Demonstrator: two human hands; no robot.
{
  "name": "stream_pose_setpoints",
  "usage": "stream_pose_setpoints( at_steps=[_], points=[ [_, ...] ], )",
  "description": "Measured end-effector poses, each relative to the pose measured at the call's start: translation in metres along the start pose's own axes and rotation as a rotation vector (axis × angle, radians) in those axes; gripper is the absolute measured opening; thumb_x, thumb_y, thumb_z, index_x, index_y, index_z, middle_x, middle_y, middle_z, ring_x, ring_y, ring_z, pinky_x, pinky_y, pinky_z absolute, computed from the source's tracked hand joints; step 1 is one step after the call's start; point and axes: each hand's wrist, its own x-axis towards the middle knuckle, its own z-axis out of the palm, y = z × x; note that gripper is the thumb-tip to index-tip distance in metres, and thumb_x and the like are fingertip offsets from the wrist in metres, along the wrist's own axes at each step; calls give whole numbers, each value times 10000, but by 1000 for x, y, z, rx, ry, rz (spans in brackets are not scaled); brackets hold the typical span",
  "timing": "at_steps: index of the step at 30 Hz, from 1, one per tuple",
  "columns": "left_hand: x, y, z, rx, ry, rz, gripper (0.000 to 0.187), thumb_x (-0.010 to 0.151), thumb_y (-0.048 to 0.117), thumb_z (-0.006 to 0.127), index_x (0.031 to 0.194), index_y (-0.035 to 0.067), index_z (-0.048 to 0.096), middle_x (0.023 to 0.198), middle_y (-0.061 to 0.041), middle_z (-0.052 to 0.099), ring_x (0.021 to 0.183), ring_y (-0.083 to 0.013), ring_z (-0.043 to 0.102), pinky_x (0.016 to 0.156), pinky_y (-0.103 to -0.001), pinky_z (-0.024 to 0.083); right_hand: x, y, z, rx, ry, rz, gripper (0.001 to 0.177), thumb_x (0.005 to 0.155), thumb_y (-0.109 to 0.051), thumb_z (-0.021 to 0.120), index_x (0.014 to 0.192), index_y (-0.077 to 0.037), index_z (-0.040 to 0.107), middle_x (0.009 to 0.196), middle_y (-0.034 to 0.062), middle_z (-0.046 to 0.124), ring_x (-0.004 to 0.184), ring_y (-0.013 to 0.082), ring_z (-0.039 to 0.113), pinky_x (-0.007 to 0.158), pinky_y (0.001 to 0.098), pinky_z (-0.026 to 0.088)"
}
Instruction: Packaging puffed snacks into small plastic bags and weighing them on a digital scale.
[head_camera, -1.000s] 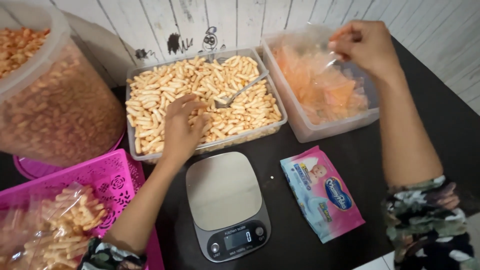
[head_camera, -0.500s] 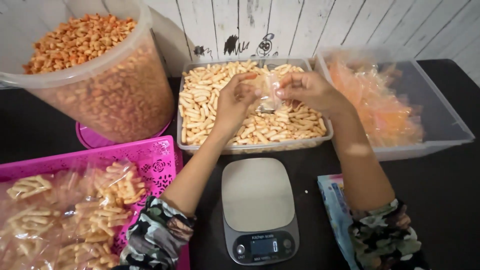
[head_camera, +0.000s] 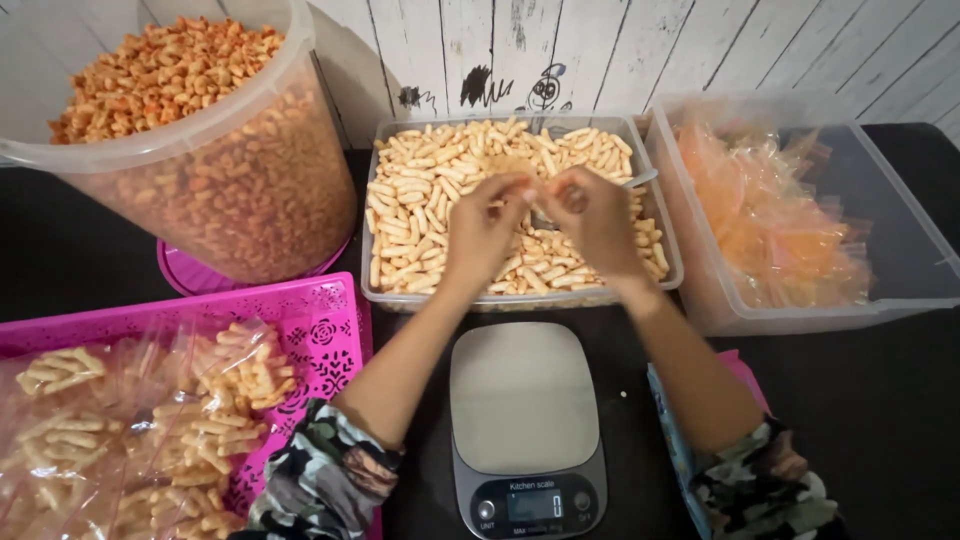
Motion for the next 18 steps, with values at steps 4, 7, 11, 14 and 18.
stream_pose_setpoints(
  at_steps=[4,7,11,14,18],
  points=[
    [-1,0,-1,43,-19,8,207,950,301,716,1118,192,770,953,-45,764,922,-221,744,770,-317,579,-10,0,22,-150,48,-94,89,890,-192,806,905,-160,724,682,-27,662,582,93,608,521,200,485],
    [-3,11,-11,17,-54,-8,203,983,330,674,1108,209,779,960,-48,767,925,-202,743,805,-319,569,-14,-24,16,50,1,80,72,888,-159,799,904,-149,729,673,-39,634,530,44,572,503,167,486],
    [3,6,-10,31,-14,-53,167,960,225,654,1000,137,790,813,-79,702,799,-209,684,711,-343,583,-12,-39,1,417,-45,200,133,935,-146,735,933,-42,653,742,61,630,652,157,695,601,294,633],
    [8,-3,-15,281,20,-59,146,875,264,683,822,142,742,669,-63,648,690,-286,693,634,-401,565,-7,-28,-10,207,12,118,146,946,-153,744,956,-63,629,732,68,660,655,182,720,591,296,605],
    [10,-2,-15,452,27,-90,254,814,297,663,627,132,612,551,-47,594,594,-314,669,571,-443,530,-10,-28,-12,-543,-323,-187,66,994,-176,567,992,-178,633,847,79,681,829,332,712,730,464,561]
  ],
)
